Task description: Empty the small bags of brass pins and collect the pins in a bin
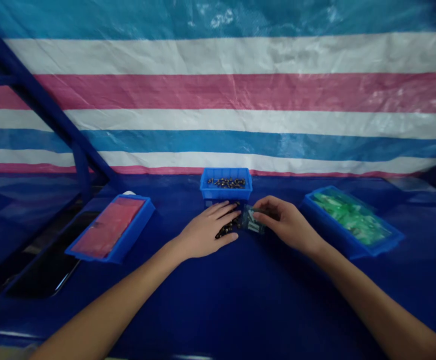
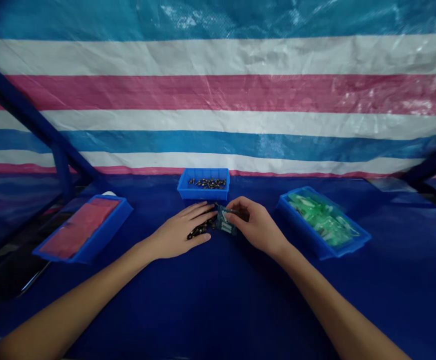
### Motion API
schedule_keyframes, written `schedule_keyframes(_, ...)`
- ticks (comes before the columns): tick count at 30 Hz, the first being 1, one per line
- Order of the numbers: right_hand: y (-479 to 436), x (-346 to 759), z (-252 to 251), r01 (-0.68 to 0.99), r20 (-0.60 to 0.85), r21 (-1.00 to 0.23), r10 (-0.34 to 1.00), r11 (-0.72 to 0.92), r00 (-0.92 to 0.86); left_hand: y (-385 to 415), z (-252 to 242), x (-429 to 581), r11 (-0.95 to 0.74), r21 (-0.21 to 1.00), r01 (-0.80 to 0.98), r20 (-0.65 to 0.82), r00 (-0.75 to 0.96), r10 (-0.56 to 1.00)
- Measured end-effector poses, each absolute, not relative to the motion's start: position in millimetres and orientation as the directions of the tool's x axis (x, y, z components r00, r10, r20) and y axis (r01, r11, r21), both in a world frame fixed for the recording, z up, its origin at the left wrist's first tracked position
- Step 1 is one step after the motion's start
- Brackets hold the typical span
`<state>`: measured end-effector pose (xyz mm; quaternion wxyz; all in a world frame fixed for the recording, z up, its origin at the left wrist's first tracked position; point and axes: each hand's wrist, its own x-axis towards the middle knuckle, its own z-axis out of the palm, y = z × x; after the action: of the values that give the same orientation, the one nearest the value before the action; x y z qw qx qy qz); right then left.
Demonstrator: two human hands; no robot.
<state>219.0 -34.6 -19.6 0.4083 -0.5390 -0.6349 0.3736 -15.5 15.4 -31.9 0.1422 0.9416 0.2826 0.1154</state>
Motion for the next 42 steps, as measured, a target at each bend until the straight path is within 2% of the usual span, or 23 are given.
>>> schedule_keyframes(4,-43.1,204.3,-20.5,0.528,0.169,-0.828,0.982,0.19,-0.088,14.2,-34.2,-13.8,-0.824,0.302,0.48,0.169,0.824,0.542)
schedule_keyframes(10,-48.1,197.9,-12.9,0.489,0.21,-0.831,0.964,0.264,-0.164,15.1,-34.0,-14.5,-0.821,0.341,0.458,0.185,0.823,0.536)
schedule_keyframes(12,-44.9,213.5,-2.4,0.559,0.294,-0.78,0.953,0.282,-0.071,14.7,-32.6,-15.1,-0.812,0.356,0.462,0.176,0.821,0.544)
schedule_keyframes(14,-43.0,237.9,12.3,0.695,0.427,-0.672,0.901,0.256,0.081,13.9,-31.6,-15.6,-0.802,0.368,0.47,0.168,0.815,0.555)
schedule_keyframes(16,-44.4,266.8,28.1,0.836,0.549,-0.532,0.807,0.138,0.216,13.2,-31.4,-15.7,-0.794,0.376,0.478,0.166,0.808,0.565)
schedule_keyframes(18,-48.0,295.3,39.9,0.889,0.583,-0.457,0.76,0.015,0.287,12.7,-31.6,-15.6,-0.791,0.381,0.479,0.166,0.806,0.568)
schedule_keyframes(20,-51.1,319.1,43.3,0.908,0.518,-0.414,0.803,-0.067,0.295,12.0,-31.8,-15.5,-0.791,0.382,0.478,0.171,0.805,0.569)
schedule_keyframes(23,-50.9,342.6,33.0,0.923,0.254,-0.368,0.942,-0.114,0.218,10.8,-31.9,-16.0,-0.772,0.388,0.503,0.194,0.775,0.602)
schedule_keyframes(25,-48.4,349.7,23.1,0.939,0.168,-0.32,0.968,-0.124,0.185,10.4,-32.1,-16.4,-0.754,0.39,0.529,0.223,0.74,0.635)
schedule_keyframes(27,-45.4,348.9,17.5,0.971,0.244,-0.222,0.96,-0.086,0.141,10.7,-32.4,-16.5,-0.746,0.377,0.548,0.239,0.721,0.65)
schedule_keyframes(29,-42.6,338.1,17.7,0.994,0.411,-0.102,0.907,-0.05,0.088,11.3,-32.5,-16.2,-0.75,0.356,0.558,0.229,0.726,0.649)
schedule_keyframes(31,-40.3,315.9,19.9,0.999,0.581,-0.038,0.812,-0.038,0.053,11.8,-31.9,-15.6,-0.759,0.34,0.556,0.208,0.742,0.637)
schedule_keyframes(33,-39.7,283.7,17.9,0.998,0.677,-0.051,0.736,0.048,-0.001,12.0,-30.6,-15.0,-0.775,0.335,0.536,0.198,0.764,0.614)
schedule_keyframes(36,-42.7,231.0,-1.1,0.925,0.568,-0.165,0.8,0.342,-0.194,11.4,-27.5,-14.8,-0.808,0.357,0.468,0.202,0.806,0.556)
schedule_keyframes(37,-44.1,216.4,-10.5,0.9,0.524,-0.19,0.815,0.393,-0.246,11.0,-26.6,-15.0,-0.82,0.37,0.437,0.209,0.821,0.532)
schedule_keyframes(42,-42.4,187.9,-44.8,0.873,0.388,-0.265,0.874,0.41,-0.292,9.6,-24.7,-16.7,-0.838,0.446,0.314,0.261,0.85,0.457)
